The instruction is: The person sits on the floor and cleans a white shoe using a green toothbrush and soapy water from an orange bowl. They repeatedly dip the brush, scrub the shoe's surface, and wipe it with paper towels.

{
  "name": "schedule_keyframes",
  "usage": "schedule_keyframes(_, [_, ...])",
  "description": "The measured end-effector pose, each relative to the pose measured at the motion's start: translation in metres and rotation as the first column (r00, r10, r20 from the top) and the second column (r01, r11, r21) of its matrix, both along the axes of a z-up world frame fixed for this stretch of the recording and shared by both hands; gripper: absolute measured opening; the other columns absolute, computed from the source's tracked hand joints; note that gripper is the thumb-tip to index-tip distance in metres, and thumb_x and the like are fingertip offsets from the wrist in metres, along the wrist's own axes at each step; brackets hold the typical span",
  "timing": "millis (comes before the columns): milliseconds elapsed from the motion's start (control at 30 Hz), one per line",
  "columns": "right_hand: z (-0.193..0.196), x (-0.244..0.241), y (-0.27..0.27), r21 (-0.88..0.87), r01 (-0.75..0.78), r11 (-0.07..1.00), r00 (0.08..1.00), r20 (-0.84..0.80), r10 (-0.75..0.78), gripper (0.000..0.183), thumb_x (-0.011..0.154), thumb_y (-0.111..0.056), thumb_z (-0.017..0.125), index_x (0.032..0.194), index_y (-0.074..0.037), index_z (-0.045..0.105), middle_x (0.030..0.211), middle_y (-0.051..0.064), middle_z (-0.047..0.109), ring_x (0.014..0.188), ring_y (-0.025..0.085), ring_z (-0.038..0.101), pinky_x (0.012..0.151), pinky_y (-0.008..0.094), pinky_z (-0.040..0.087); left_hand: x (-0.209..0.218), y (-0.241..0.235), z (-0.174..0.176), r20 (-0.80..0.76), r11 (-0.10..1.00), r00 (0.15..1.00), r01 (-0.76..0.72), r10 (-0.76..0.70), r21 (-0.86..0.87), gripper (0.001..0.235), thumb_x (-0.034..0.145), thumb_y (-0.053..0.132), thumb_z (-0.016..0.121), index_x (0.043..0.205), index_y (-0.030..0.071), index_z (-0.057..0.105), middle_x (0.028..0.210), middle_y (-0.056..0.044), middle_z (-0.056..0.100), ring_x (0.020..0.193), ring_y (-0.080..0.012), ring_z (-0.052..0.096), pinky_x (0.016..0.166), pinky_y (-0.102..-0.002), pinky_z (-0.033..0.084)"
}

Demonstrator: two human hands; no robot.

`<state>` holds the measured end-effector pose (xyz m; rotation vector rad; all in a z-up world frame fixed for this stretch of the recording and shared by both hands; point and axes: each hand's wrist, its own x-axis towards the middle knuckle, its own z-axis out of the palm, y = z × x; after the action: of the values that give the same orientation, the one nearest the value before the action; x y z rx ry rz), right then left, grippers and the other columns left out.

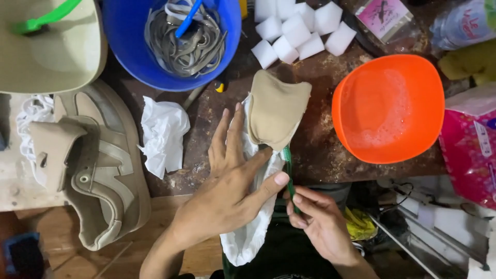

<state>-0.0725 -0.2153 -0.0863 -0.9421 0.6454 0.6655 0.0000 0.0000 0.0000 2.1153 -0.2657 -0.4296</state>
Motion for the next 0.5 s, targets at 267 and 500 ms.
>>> schedule_keyframes(267, [-0.006,-0.01,-0.012,0.062,0.12,0.991,0.991,-0.058,-0.117,0.024,0.09,-0.001,0.053,0.105,0.016,0.061,0.086,0.021,0.059,0.066,0.02,0.049,0.049,0.026,0.029,0.003,0.001,-0.004,-0.051,0.999,0.999,-0.014,0.012,-0.035,0.052,0.095,0.044,0.04,0.115,0.002,0.065,0.155,-0.028,-0.007,0.143,-0.0479,-0.013,0.105,-0.069,0.001])
schedule_keyframes(500, [0.007,0.004,0.001,0.044,-0.003,0.999,0.996,-0.094,0.007,0.031,0.089,-0.006,0.057,0.107,0.018,0.065,0.076,0.019,0.056,0.059,0.019,0.037,0.053,0.03,0.029,0.004,-0.002,-0.006,-0.028,0.999,1.0,-0.002,0.001,-0.034,0.055,0.095,0.046,0.041,0.119,0.001,0.062,0.155,-0.026,-0.01,0.144,-0.047,-0.01,0.108,-0.068,0.002])
